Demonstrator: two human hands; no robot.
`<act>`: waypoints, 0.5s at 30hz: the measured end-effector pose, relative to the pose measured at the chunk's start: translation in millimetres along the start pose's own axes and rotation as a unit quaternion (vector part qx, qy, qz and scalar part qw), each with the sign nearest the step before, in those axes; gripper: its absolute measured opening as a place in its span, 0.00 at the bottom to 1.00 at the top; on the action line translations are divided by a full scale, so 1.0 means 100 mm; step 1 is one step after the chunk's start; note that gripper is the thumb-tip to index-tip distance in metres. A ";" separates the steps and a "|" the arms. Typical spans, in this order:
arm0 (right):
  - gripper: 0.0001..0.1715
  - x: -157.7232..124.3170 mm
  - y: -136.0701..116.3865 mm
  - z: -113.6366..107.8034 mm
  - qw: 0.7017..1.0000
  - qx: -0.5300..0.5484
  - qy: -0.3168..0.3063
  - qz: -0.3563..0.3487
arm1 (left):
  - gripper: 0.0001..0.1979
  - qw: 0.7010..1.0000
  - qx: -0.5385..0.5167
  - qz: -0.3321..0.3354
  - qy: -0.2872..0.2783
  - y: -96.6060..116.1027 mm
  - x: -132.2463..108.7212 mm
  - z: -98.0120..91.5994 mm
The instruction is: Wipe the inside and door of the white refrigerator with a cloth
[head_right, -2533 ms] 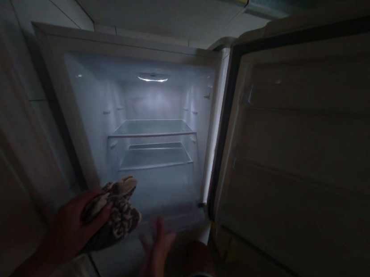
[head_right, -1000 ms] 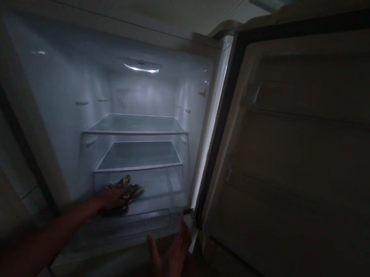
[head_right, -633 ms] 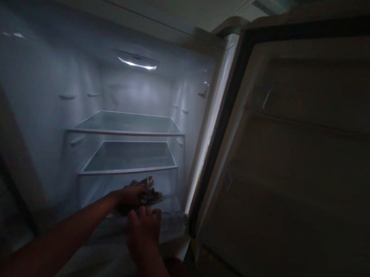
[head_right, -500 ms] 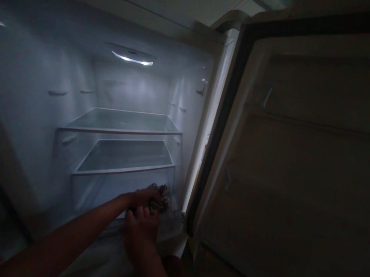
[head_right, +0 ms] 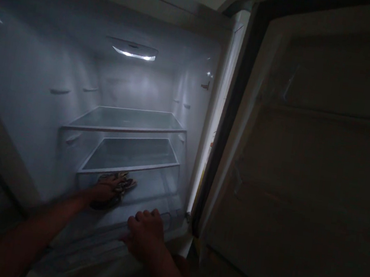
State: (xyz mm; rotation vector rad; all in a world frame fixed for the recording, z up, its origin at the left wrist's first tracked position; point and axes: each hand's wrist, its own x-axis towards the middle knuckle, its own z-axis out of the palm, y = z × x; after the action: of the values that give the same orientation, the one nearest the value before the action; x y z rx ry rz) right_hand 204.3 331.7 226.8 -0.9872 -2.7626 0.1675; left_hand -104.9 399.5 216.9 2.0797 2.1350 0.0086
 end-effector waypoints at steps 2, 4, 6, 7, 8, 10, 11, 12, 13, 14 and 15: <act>0.28 0.05 0.00 -0.04 1.000 -0.004 -0.011 -0.020 | 0.36 0.999 0.016 -0.032 0.006 0.11 0.13 0.03; 0.28 0.11 -0.01 -0.08 0.999 -0.009 -0.021 -0.026 | 0.35 0.999 0.024 -0.033 0.004 0.25 0.29 0.03; 0.26 0.17 -0.05 -0.11 0.999 -0.011 -0.025 -0.016 | 0.34 1.000 0.023 -0.014 -0.006 0.39 0.45 -0.01; 0.24 0.20 -0.07 -0.12 0.999 -0.011 -0.028 -0.009 | 0.34 1.000 0.019 0.000 -0.010 0.46 0.53 -0.03; 0.23 0.23 -0.10 -0.12 0.999 -0.012 -0.030 -0.001 | 0.33 1.000 0.014 0.018 -0.015 0.54 0.61 -0.05; 0.22 0.29 -0.13 -0.12 0.999 -0.011 -0.034 0.010 | 0.32 0.998 -0.003 0.056 -0.022 0.71 0.78 -0.07; 0.21 0.31 -0.14 -0.11 0.999 -0.012 -0.036 0.012 | 0.32 0.997 -0.013 0.076 -0.025 0.82 0.86 -0.07; 0.21 0.33 -0.15 -0.10 0.999 -0.012 -0.038 0.012 | 0.31 0.995 -0.024 0.096 -0.028 0.93 0.93 -0.06; 0.21 0.34 -0.15 -0.09 0.999 -0.012 -0.040 0.012 | 0.30 0.992 -0.037 0.115 -0.032 1.06 1.00 -0.04; 0.21 0.35 -0.14 -0.07 0.999 -0.011 -0.043 0.011 | 0.30 0.989 -0.050 0.131 -0.035 1.18 1.05 -0.01; 0.21 0.35 -0.14 -0.06 0.999 -0.010 -0.046 0.011 | 0.29 0.987 -0.066 0.144 -0.038 1.28 1.09 0.01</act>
State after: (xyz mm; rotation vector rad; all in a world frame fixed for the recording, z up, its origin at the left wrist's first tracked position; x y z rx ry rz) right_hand 170.5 343.8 240.0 -1.0398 -2.8428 0.1947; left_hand 20.5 512.3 218.3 2.2496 1.7249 0.0999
